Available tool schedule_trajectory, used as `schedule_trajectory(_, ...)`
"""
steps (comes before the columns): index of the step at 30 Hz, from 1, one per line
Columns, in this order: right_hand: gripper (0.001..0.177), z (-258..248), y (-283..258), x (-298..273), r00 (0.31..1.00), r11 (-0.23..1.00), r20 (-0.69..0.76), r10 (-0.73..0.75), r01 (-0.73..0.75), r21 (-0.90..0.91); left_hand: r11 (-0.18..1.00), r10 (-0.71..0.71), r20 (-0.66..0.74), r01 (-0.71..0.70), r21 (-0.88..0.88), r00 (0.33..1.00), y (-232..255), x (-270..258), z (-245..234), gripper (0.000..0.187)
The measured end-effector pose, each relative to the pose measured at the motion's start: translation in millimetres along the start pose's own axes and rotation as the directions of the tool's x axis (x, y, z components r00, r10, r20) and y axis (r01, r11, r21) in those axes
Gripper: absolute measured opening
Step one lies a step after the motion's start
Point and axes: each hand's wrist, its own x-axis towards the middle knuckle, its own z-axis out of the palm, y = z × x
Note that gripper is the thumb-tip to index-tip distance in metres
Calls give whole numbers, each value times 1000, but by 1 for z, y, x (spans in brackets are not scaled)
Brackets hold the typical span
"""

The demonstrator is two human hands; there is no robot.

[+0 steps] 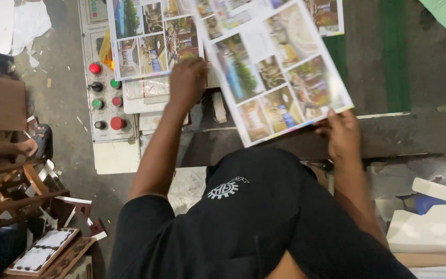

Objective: The person sorts through a stack of printed sheets featuring images of buildings. They pick up sheets from a pile on a table, flip through them, and place them back down, repeating this process throughout the video.

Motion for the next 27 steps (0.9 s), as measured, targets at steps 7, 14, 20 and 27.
schedule_trajectory(7, 20, -61, 7, -10, 989, 999, -141, -37, 39, 11, 974, -12, 194, -32, 224, 981, -43, 13, -38, 70)
schedule_trajectory(14, 22, -91, 5, -30, 981, 997, -196, 3, 12, 76, 966, -192, 415, 98, 237, 889, -57, 23, -51, 31)
schedule_trajectory(20, 23, -100, 17, -38, 973, 999, -230, 21, -10, 48, 978, -12, 248, -41, 204, 969, -57, 20, -52, 71)
schedule_trajectory(27, 23, -88, 20, -35, 979, 998, -201, 39, -30, 48, 987, -41, 277, -4, 161, 960, -66, 11, -49, 44)
